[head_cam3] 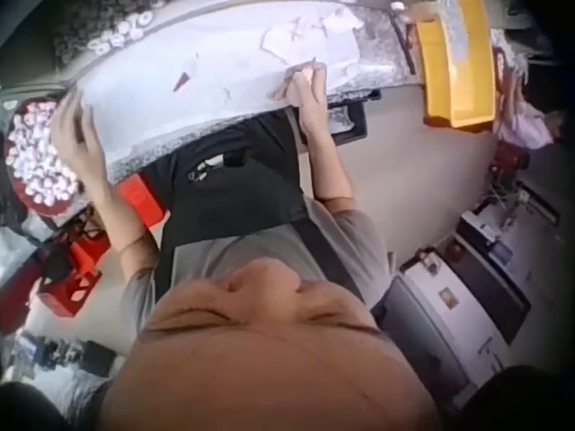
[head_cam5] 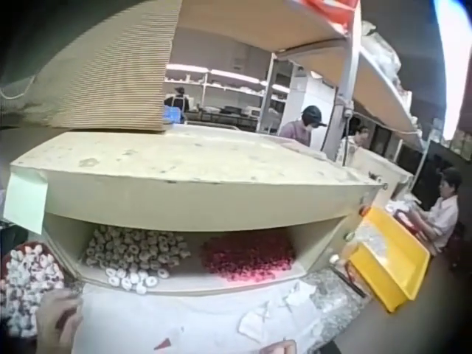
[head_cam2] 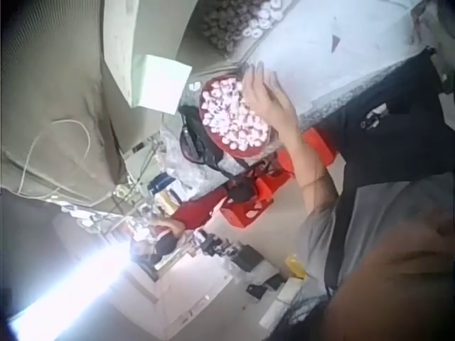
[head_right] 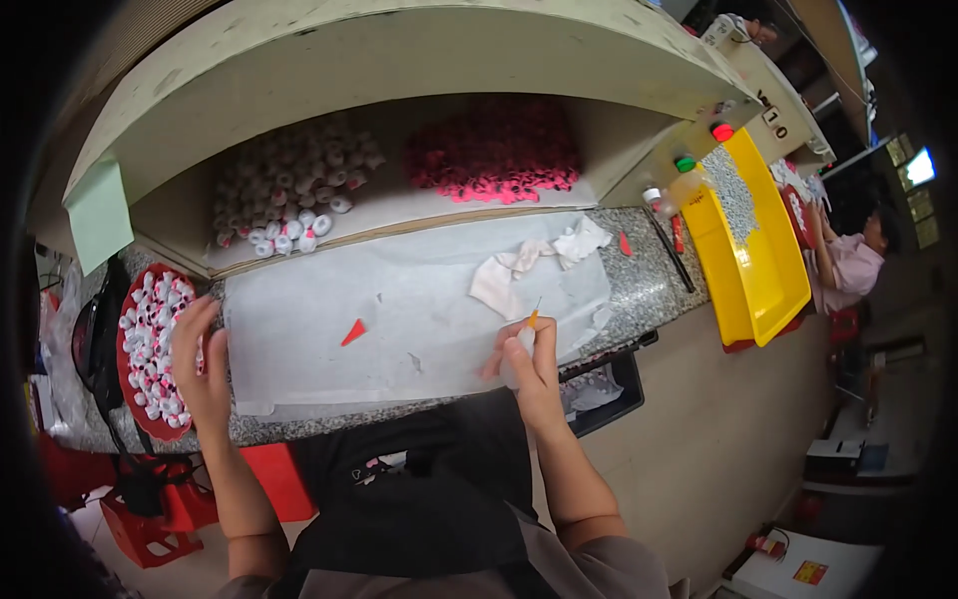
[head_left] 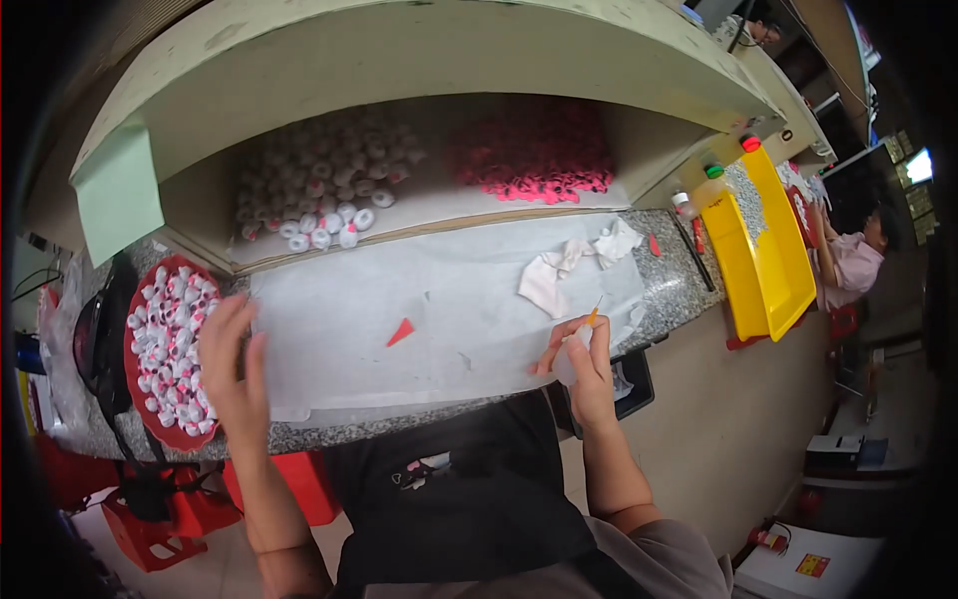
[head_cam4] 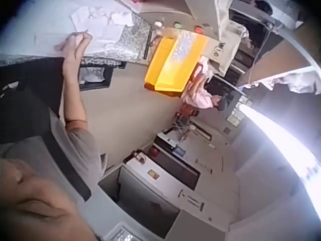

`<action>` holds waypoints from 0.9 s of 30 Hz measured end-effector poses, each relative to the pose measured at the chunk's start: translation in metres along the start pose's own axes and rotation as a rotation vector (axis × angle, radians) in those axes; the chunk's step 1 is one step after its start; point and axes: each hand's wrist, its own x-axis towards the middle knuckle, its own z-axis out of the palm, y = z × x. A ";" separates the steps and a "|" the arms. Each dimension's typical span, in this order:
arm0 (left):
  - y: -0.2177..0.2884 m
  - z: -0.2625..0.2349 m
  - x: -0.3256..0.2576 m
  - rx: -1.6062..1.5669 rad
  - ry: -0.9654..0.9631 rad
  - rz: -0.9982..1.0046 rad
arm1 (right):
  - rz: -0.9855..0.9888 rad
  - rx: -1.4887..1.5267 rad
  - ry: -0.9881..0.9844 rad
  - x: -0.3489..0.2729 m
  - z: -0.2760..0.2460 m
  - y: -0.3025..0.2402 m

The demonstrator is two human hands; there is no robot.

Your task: Assembling small components by applying adhesive from a squeeze bottle to pink and white parts.

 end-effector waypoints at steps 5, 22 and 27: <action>0.107 0.150 0.045 -0.439 -0.486 0.406 | -0.174 -0.159 0.232 0.006 -0.041 -0.011; 0.161 0.204 0.028 -1.133 -0.778 -0.522 | -0.176 -0.390 0.145 0.036 -0.024 -0.010; 0.160 0.196 0.020 -1.333 -0.813 -0.667 | -0.130 -0.418 0.119 0.035 -0.025 -0.018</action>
